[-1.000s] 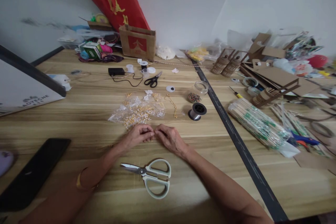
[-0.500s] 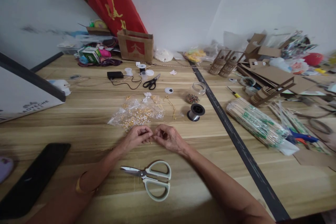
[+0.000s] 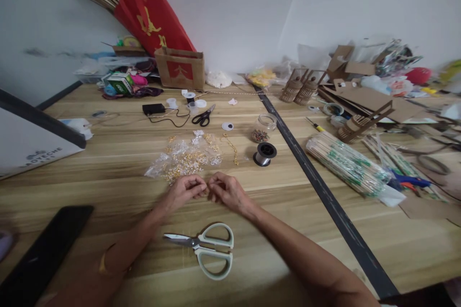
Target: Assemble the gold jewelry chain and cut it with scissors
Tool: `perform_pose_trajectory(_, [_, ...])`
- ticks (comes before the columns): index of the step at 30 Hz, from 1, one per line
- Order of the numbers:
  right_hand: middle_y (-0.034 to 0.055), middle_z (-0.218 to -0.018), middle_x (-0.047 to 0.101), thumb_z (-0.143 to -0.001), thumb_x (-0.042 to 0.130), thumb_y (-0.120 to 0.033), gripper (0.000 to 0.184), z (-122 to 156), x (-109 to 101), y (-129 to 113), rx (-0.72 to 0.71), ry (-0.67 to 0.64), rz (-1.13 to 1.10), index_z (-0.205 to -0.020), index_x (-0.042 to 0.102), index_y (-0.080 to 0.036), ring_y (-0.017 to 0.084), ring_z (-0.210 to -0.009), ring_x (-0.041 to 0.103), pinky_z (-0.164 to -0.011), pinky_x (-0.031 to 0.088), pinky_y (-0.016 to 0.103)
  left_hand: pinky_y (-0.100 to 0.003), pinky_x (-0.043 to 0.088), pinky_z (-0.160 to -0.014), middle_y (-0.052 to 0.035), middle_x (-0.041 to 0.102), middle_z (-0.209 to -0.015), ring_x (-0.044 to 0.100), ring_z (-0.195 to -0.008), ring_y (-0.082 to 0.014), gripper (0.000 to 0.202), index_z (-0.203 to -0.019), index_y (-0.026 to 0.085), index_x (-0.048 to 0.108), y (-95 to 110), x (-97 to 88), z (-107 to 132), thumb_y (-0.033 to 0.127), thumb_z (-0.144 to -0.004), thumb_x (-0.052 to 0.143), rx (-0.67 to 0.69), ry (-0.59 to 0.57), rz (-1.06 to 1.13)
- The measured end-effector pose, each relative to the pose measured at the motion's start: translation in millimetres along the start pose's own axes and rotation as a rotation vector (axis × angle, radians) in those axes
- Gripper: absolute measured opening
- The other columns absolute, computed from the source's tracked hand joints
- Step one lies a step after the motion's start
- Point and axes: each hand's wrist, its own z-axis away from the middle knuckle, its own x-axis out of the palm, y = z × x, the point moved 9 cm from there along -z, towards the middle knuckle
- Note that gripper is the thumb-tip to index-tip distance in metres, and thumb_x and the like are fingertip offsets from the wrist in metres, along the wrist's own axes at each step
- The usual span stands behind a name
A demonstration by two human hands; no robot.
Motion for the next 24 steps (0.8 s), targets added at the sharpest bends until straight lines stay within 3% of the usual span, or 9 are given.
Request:
perform_pose_trajectory(6, [0.0014, -0.069, 0.066, -0.083, 0.056, -0.057, 0.04, -1, 12, 12, 0.103, -0.029, -0.243, -0.083, 0.046, -0.018, 0.014, -0.058, 0.066, -0.048, 0.05, 0.021, -0.021, 0.046, -0.056, -0.0014, 0.062, -0.064, 0.057, -0.058, -0.0106, 0.028, -0.073, 0.012, 0.062, 1, 4.1, 2, 0.04, -0.073, 0.068, -0.027, -0.012, 0.063])
perform_pose_trajectory(18, [-0.0002, -0.065, 0.064, -0.09, 0.05, -0.049, 0.031, 1, 9, 9, 0.05, -0.035, -0.077, -0.085, 0.047, -0.018, 0.013, -0.056, 0.066, -0.049, 0.048, 0.02, -0.021, 0.045, -0.057, -0.0021, 0.063, -0.063, 0.057, -0.058, -0.0104, 0.022, -0.072, 0.012, 0.062, -1, 3.0, 0, 0.034, -0.074, 0.065, -0.001, -0.017, 0.065])
perform_pose_trajectory(24, [0.0004, -0.068, 0.064, -0.091, 0.05, -0.046, 0.029, 3, 10, 7, 0.049, -0.093, -0.029, -0.086, 0.047, -0.018, 0.013, -0.056, 0.066, -0.053, 0.05, 0.022, -0.02, 0.039, -0.054, -0.0013, 0.063, -0.059, 0.052, -0.055, -0.0098, 0.011, -0.068, 0.012, 0.064, 10, 1.3, 3, 0.019, -0.075, 0.059, 0.051, 0.027, -0.204])
